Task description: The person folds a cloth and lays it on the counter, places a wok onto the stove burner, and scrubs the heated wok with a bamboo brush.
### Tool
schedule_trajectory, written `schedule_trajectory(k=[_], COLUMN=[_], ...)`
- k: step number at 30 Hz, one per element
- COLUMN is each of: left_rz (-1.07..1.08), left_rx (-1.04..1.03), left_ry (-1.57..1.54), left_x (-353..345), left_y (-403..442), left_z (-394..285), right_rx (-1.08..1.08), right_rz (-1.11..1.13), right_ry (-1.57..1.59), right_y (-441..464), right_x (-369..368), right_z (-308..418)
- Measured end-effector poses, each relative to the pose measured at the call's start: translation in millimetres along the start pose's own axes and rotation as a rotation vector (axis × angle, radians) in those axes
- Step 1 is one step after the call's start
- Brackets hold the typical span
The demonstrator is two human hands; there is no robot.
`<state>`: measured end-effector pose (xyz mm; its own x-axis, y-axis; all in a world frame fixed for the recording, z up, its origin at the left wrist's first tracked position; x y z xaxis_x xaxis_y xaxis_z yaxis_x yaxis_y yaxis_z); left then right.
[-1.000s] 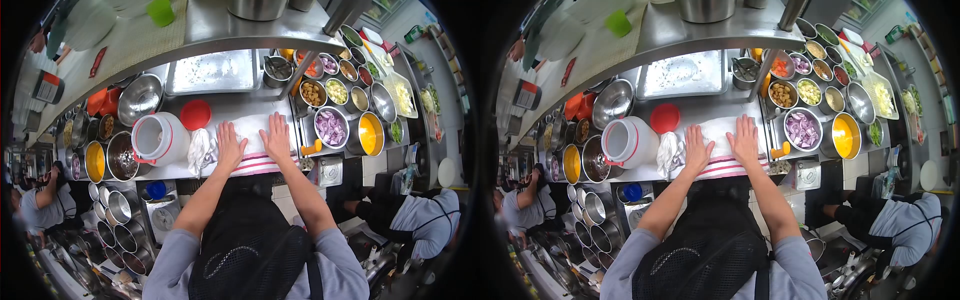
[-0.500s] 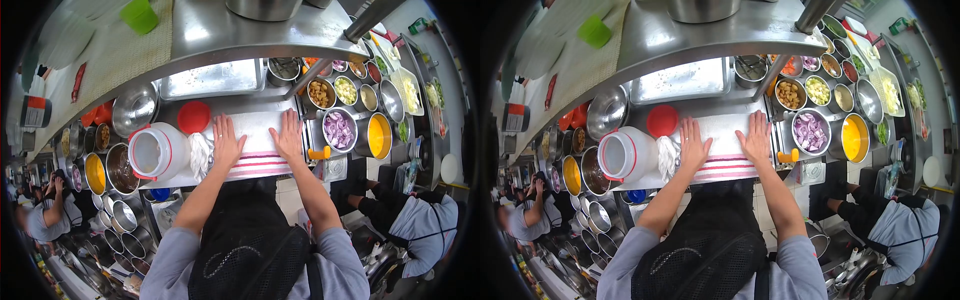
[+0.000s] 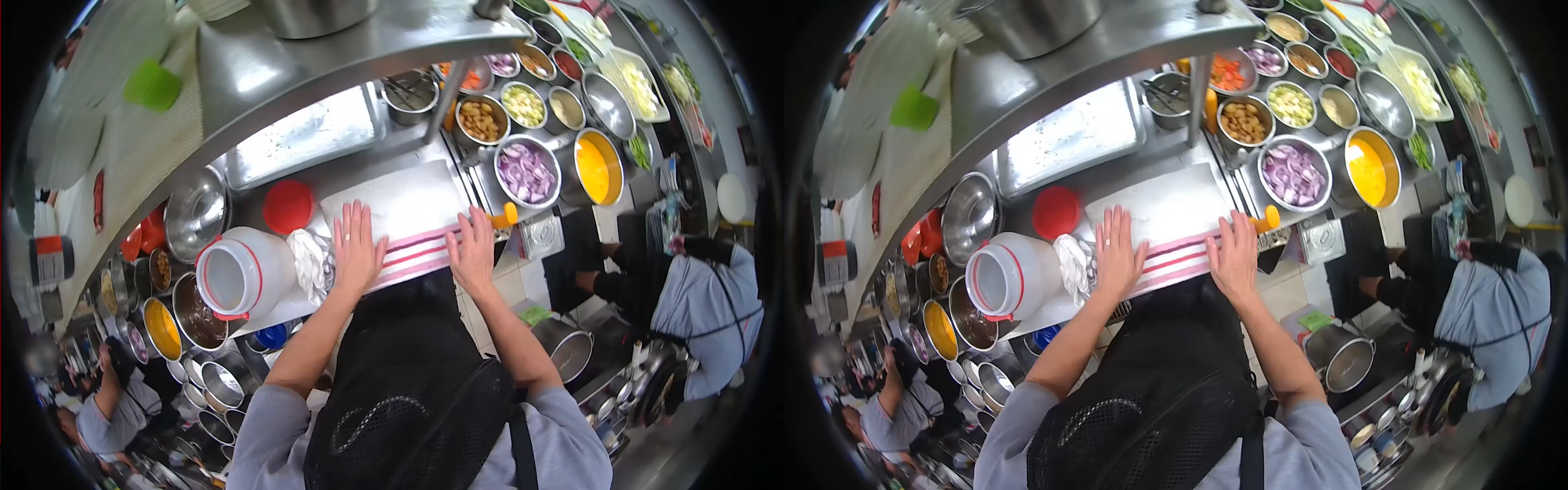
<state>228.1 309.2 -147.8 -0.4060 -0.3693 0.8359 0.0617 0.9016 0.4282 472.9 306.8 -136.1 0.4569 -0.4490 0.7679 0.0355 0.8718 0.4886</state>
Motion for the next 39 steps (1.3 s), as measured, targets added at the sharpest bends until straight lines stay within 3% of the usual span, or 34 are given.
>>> schedule_trajectory(k=[1, 3, 4, 6, 11, 17, 19, 23, 26, 28, 29, 32, 33, 35, 39], left_rz=[0.012, -0.022, 0.006, 0.048, 0.288, 0.269, 0.365, 0.312, 0.412, 0.652, 0.645, 0.625, 0.616, 0.507, 0.448], left_rx=[-0.018, -0.041, -0.053, -0.086, -0.074, -0.024, 0.087, 0.038, 0.118, 0.31, 0.317, 0.326, 0.331, 0.127, 0.171], left_ry=[-0.014, -0.197, -0.215, -0.249, -0.247, -0.356, -0.427, -0.494, -0.594, -0.883, -0.882, -0.837, -0.837, -0.753, -0.536], left_x=[-13, -38, -54, -87, -167, -188, -193, -172, -159, -157, -151, -125, -128, -115, -97], left_y=[20, 68, 94, 133, 155, 171, 171, 179, 183, 172, 171, 157, 150, 144, 124], left_z=[-5, -17, -27, -44, -65, -74, -69, -67, -53, -39, -27, 10, 28, 44, 65], right_rx=[-0.02, -0.374, -0.39, -0.836, -0.973, -1.088, -1.083, -0.962, -0.842, -0.7, -0.695, -0.286, -0.261, -0.155, -0.049], right_rz=[-0.006, -0.118, -0.135, -0.169, -0.174, -0.247, -0.213, -0.192, -0.227, -0.143, -0.137, -0.092, -0.029, 0.044, 0.114], right_ry=[-0.015, 0.032, 0.015, 0.171, 0.203, 0.342, 0.339, 0.259, 0.273, 0.263, 0.267, 0.251, 0.244, 0.239, 0.261], right_y=[-17, -49, -54, -81, -93, -103, -97, -88, -71, -54, -55, -48, -52, -57, -69], right_x=[9, 24, 25, 18, -6, -15, -11, 0, 19, 30, 30, 29, 22, 11, -10], right_z=[-5, -43, -48, -82, -104, -118, -113, -103, -85, -54, -45, 11, 21, 43, 66])
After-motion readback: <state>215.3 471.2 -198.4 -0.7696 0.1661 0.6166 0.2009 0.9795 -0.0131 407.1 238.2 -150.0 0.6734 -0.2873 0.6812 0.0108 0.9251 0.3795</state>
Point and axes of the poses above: each hand's wrist, its own y-axis towards the middle knuckle, its own x-axis out of the back of the hand, z = x × y, the point moved 9 cm from there along y, towards the middle knuckle, and after that the axes turned 15 degrees about -z, right-handed, at the moved point
